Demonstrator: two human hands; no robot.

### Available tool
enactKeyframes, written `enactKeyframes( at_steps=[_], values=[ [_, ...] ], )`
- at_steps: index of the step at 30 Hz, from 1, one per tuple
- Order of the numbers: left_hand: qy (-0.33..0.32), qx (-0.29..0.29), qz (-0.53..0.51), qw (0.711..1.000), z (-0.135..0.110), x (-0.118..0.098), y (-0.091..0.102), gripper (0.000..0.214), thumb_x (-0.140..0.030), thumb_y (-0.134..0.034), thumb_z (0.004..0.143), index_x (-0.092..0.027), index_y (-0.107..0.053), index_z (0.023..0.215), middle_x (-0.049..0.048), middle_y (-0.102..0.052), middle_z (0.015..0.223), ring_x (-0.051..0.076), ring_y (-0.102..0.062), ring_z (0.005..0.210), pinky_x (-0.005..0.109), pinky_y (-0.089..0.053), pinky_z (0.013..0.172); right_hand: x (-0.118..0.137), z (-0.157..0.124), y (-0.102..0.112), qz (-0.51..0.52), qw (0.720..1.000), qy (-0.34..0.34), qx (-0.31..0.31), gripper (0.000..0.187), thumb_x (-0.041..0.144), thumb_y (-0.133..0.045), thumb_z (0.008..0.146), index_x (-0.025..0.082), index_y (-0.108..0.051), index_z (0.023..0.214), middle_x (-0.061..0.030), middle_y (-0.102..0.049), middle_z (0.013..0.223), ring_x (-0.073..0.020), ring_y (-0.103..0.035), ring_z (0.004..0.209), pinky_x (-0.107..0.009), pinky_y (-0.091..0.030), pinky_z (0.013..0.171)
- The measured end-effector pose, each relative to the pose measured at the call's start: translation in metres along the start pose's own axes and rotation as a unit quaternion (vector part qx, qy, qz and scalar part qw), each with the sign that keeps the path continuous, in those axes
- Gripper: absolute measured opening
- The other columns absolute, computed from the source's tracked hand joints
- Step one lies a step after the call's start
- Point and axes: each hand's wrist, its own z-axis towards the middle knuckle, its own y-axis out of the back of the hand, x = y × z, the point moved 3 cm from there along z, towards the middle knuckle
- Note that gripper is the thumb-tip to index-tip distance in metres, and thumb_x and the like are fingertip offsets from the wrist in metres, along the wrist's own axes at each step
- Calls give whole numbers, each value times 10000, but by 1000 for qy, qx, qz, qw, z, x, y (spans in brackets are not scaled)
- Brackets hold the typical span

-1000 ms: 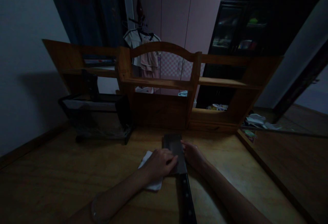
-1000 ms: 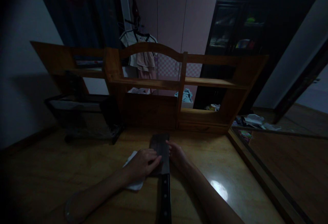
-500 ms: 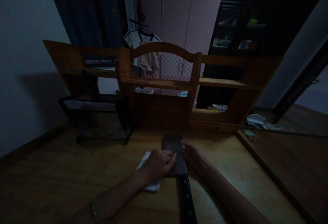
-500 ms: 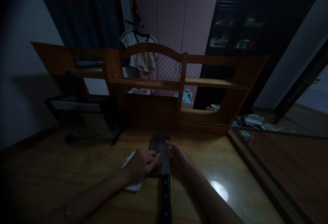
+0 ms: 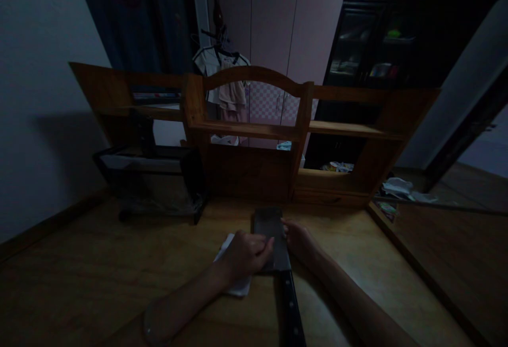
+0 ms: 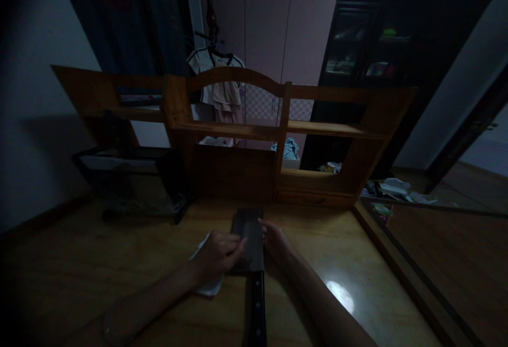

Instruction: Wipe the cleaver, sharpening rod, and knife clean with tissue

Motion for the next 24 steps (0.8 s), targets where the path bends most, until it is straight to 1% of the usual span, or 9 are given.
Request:
enactKeyframes(
  at_steps=[2, 5, 9, 12, 17, 20, 24],
  values=[
    [-8, -2, -10, 1000, 0, -3, 3, 404, -194, -405, 962, -152, -540, 584, 1, -537, 554, 79, -475, 496, 257, -246, 511, 0, 0, 0, 21, 1000, -6, -6, 252, 405, -642, 777, 175, -604, 681, 7, -601, 592, -139, -527, 550, -277, -413, 628],
    [-23, 16, -22, 999, 3, -9, 7, 377, -193, -395, 960, -154, -534, 611, 2, -522, 591, 92, -483, 546, 256, -270, 537, 1, 0, 0, 33, 999, -17, -9, 240, 384, -661, 765, 163, -607, 692, 2, -617, 632, -129, -530, 563, -268, -412, 628],
    [-25, 27, -32, 999, 6, -13, 10, 356, -187, -389, 955, -152, -535, 631, 8, -525, 636, 100, -486, 584, 251, -291, 560, 0, 1, 1, 43, 999, -6, -14, 249, 375, -697, 737, 167, -587, 658, 28, -581, 579, -112, -506, 529, -250, -395, 599],
    [-27, 34, -30, 999, 7, -13, 9, 354, -194, -394, 954, -153, -544, 637, 6, -521, 628, 103, -484, 582, 250, -295, 568, 0, 1, 2, 49, 999, -11, -9, 246, 371, -693, 740, 162, -589, 663, 27, -585, 578, -112, -505, 528, -248, -390, 593],
    [-14, 75, -22, 997, 6, -12, 6, 320, -222, -424, 954, -161, -579, 680, 6, -558, 676, 109, -512, 613, 255, -294, 579, 0, -2, 0, 48, 999, -22, -9, 241, 377, -667, 764, 150, -612, 701, 4, -617, 624, -128, -536, 560, -262, -405, 631],
    [-2, 92, -20, 996, 4, -11, 4, 353, -240, -417, 964, -164, -582, 661, -5, -559, 659, 99, -513, 592, 260, -276, 559, 0, -2, 0, 45, 999, -21, -20, 235, 374, -672, 760, 159, -610, 688, 13, -607, 599, -125, -529, 542, -259, -406, 630],
    [12, 102, -18, 995, 0, -8, 0, 387, -254, -406, 971, -164, -582, 638, -14, -554, 632, 87, -501, 560, 265, -251, 537, 0, 0, 0, 34, 999, -10, -19, 212, 366, -672, 751, 161, -630, 713, 2, -627, 628, -134, -547, 570, -261, -416, 638]
  ],
)
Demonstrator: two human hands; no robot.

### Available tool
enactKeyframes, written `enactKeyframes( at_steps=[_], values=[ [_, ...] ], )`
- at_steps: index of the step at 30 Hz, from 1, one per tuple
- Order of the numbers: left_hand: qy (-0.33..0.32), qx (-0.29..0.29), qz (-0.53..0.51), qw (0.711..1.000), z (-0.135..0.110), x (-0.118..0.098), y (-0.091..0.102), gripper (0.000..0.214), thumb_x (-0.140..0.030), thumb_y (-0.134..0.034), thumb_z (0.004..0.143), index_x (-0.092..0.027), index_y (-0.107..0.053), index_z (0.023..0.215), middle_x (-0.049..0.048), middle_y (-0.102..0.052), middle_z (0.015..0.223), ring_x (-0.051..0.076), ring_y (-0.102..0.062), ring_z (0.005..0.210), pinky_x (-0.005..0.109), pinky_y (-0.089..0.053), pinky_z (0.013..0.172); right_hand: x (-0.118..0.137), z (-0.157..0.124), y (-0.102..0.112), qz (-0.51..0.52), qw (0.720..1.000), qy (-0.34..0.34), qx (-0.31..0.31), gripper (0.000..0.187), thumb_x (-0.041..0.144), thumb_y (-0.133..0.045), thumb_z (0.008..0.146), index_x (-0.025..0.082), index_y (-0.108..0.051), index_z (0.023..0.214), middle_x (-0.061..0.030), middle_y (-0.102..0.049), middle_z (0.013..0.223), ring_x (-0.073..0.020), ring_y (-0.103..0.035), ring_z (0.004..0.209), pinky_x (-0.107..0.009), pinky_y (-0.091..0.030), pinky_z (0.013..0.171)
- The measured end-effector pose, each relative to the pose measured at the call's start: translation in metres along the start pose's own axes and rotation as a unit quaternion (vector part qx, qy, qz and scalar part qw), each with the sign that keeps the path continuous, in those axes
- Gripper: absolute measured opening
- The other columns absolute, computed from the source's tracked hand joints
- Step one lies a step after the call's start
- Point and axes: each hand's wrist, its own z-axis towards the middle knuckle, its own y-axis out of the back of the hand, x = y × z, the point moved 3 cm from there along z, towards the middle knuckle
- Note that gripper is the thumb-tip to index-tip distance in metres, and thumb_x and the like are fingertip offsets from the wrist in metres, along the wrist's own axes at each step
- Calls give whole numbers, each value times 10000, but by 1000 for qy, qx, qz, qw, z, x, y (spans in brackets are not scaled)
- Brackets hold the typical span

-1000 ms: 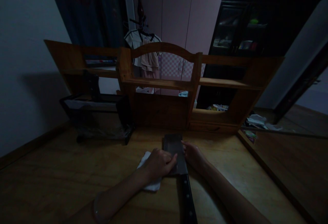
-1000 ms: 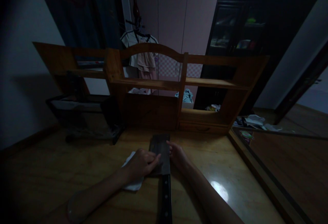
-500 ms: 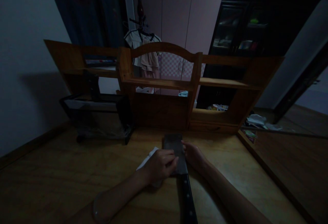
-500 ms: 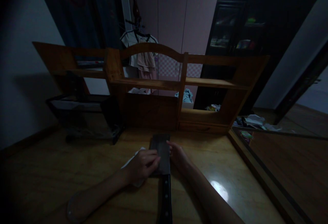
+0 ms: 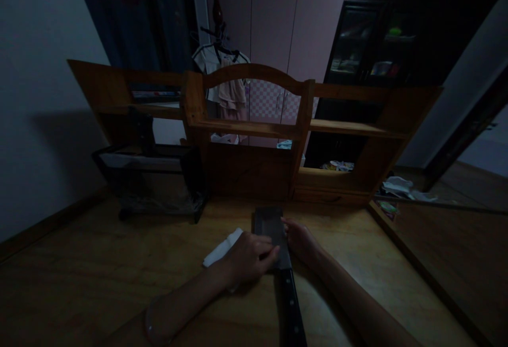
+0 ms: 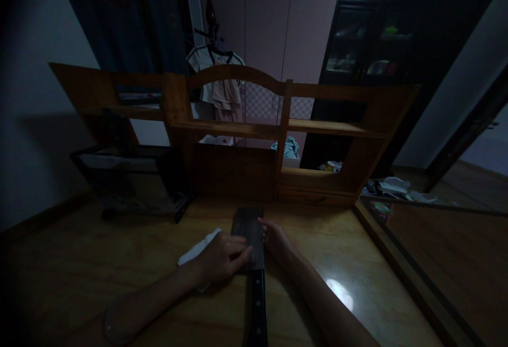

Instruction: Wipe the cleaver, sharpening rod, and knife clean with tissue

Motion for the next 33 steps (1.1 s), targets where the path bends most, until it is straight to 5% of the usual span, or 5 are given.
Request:
enactKeyframes(
  at_steps=[33],
  values=[
    [7, 26, -6, 1000, 3, -1, -3, 275, -260, -440, 954, -168, -593, 745, 5, -589, 753, 121, -544, 669, 247, -343, 620, 4, -8, -14, -52, 996, 61, -33, 139, 295, -686, 734, 179, -654, 804, -21, -643, 713, -162, -560, 607, -278, -420, 608]
  ],
)
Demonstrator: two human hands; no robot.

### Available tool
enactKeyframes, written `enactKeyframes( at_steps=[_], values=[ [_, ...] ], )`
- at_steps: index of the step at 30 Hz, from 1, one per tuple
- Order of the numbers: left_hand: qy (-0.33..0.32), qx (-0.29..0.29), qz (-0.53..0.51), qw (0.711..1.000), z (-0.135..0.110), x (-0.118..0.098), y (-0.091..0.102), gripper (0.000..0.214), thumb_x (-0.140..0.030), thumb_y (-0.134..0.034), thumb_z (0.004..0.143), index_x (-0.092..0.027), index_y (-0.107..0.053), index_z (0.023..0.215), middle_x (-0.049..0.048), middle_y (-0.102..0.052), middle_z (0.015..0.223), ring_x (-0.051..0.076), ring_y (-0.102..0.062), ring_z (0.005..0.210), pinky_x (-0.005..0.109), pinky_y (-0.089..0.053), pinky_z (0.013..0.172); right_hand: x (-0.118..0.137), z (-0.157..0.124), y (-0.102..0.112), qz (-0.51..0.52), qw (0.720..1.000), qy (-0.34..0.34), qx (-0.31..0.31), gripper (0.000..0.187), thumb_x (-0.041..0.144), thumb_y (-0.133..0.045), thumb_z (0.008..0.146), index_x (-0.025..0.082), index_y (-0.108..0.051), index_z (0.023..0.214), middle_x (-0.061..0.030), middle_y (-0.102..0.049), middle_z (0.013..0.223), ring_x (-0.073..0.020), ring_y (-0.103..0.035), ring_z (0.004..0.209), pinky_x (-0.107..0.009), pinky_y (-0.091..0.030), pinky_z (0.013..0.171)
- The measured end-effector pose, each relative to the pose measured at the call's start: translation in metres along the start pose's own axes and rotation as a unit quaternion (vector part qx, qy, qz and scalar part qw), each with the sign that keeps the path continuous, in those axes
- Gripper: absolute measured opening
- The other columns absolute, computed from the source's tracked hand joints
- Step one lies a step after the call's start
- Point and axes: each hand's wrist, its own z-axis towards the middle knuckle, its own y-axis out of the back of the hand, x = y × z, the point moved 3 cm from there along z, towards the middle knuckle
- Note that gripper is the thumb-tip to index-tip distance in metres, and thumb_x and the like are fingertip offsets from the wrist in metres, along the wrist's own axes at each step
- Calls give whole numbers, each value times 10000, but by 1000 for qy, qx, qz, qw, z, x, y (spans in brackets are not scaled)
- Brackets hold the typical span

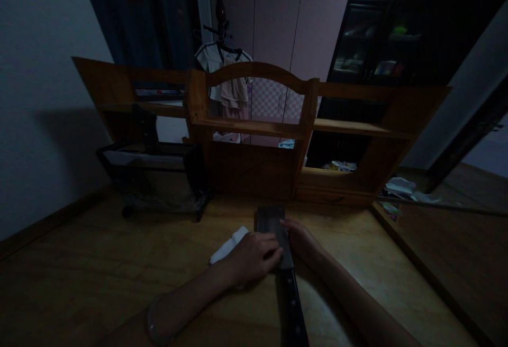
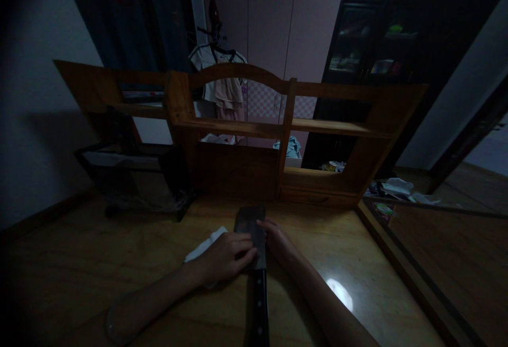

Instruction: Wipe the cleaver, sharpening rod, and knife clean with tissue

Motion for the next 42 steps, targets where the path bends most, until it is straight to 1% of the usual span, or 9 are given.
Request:
enactKeyframes(
  at_steps=[6, 14, 20, 28, 32, 37, 39, 42],
  values=[
    [-7, -1, -2, 1000, 0, 0, -2, 267, -258, -438, 951, -173, -609, 765, 13, -591, 764, 133, -555, 692, 254, -352, 621, -1, 1, 1, -8, 1000, 5, -15, 138, 282, -714, 710, 169, -660, 769, -18, -641, 679, -150, -548, 579, -269, -417, 583],
    [-2, 5, 9, 1000, 0, -1, -1, 268, -264, -436, 958, -171, -595, 764, 10, -592, 782, 129, -552, 688, 253, -359, 636, -2, 1, 2, -13, 1000, 10, -23, 157, 250, -703, 711, 167, -671, 840, -26, -658, 738, -166, -582, 648, -274, -443, 623],
    [0, 7, 6, 1000, 0, -2, 0, 268, -265, -427, 963, -170, -600, 782, 11, -591, 783, 131, -547, 685, 251, -362, 641, -6, 3, 6, -20, 999, 11, -39, 162, 252, -704, 708, 173, -656, 841, -18, -657, 730, -163, -580, 625, -270, -439, 593],
    [2, 10, 6, 1000, 0, -2, -1, 269, -268, -426, 964, -170, -587, 771, 10, -590, 794, 130, -556, 705, 250, -372, 660, -7, 6, 8, -45, 997, 25, -49, 190, 260, -723, 688, 166, -664, 843, -35, -673, 772, -169, -596, 663, -265, -445, 617],
    [2, 14, 5, 1000, 0, -1, -2, 276, -280, -418, 969, -171, -584, 777, 9, -585, 790, 135, -565, 723, 252, -381, 677, -9, 6, 9, -42, 998, 10, -52, 238, 294, -719, 689, 154, -663, 873, -28, -668, 736, -167, -590, 627, -263, -441, 591],
    [7, 14, 12, 1000, 0, -3, -2, 283, -280, -406, 973, -173, -584, 781, 11, -587, 801, 136, -565, 717, 253, -383, 663, -4, 2, 6, -69, 995, 26, -71, 244, 288, -722, 676, 154, -675, 874, -40, -689, 793, -165, -599, 672, -253, -442, 621],
    [5, 15, 13, 1000, 0, -3, -1, 280, -278, -409, 972, -173, -581, 777, 9, -585, 802, 135, -567, 722, 252, -384, 667, -2, 1, 5, -69, 995, 21, -72, 251, 290, -715, 679, 160, -676, 891, -44, -694, 812, -172, -605, 691, -261, -447, 638],
    [4, 17, 12, 1000, 0, -3, -1, 283, -278, -408, 972, -172, -581, 776, 10, -584, 799, 139, -573, 737, 255, -390, 683, -1, 0, 4, -80, 994, 20, -79, 240, 289, -713, 675, 165, -676, 877, -37, -688, 793, -176, -603, 691, -266, -446, 642]
  ],
)
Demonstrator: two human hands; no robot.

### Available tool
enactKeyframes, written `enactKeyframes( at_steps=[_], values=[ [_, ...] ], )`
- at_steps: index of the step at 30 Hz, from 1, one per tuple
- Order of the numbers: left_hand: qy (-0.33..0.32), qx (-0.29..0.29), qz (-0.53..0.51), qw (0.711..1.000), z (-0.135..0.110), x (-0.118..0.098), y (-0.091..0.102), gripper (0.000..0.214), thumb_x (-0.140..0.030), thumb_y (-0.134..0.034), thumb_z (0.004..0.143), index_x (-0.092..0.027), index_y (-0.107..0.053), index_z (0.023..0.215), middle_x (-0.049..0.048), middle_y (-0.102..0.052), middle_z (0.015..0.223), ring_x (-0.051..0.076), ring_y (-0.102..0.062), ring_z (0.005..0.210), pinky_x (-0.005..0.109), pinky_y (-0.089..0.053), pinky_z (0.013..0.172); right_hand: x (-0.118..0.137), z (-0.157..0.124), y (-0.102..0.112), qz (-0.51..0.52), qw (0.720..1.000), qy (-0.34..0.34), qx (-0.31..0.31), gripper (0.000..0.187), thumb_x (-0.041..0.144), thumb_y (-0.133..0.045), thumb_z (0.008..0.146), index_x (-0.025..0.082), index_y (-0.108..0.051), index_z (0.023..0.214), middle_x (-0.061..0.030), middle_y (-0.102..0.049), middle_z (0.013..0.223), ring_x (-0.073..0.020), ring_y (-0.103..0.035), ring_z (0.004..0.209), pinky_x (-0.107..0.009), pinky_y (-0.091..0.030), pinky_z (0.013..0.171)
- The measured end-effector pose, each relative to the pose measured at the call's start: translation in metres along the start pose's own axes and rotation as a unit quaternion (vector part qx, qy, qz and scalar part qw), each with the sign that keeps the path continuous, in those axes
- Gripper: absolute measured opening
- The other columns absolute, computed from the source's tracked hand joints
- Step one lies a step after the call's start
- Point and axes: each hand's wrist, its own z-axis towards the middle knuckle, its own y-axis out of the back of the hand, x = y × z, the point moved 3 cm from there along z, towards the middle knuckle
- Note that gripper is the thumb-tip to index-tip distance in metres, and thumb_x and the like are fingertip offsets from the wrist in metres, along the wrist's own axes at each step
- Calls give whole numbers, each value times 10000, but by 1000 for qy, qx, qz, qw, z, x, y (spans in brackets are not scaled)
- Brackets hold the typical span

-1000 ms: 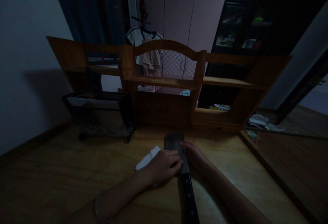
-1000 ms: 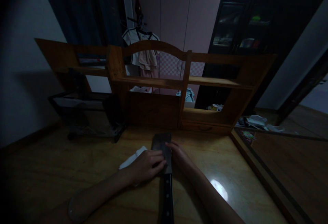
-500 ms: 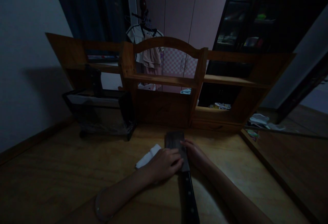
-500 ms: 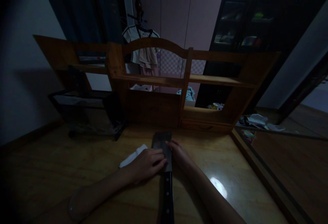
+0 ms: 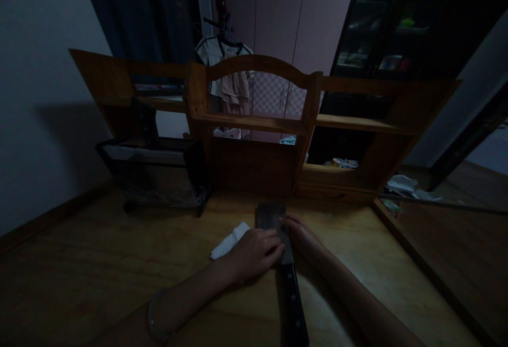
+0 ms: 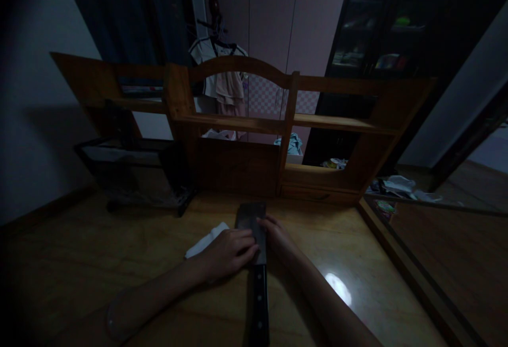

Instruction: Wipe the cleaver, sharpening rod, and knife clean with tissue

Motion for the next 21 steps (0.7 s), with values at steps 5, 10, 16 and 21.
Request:
enactKeyframes(
  at_steps=[5, 10, 16, 21],
  values=[
    [4, 4, 2, 1000, 0, 1, 0, 288, -287, -399, 975, -175, -589, 789, 11, -589, 808, 140, -574, 734, 258, -389, 677, -1, 1, 0, 0, 1000, 6, 7, 230, 299, -706, 676, 159, -667, 855, -36, -682, 784, -167, -589, 669, -268, -433, 627],
    [6, 7, 0, 1000, 1, 1, 0, 282, -287, -401, 974, -175, -593, 801, 11, -592, 812, 142, -576, 735, 260, -393, 679, -2, 2, 1, 3, 1000, 3, -11, 232, 277, -717, 660, 167, -669, 859, -27, -683, 784, -157, -588, 664, -257, -425, 631],
    [3, 9, 1, 1000, 0, 0, 0, 275, -286, -393, 978, -183, -611, 846, 15, -601, 840, 149, -584, 768, 266, -398, 698, -5, 4, 2, 7, 1000, 12, 19, 210, 285, -693, 690, 166, -675, 863, -31, -679, 784, -155, -582, 656, -254, -427, 619],
    [1, 10, 1, 1000, 0, 0, 2, 280, -293, -392, 979, -181, -610, 845, 13, -601, 839, 147, -577, 754, 265, -399, 693, -4, 3, 2, 1, 1000, 12, 2, 194, 259, -698, 661, 171, -674, 832, -17, -671, 754, -148, -573, 640, -249, -420, 612]
  ],
)
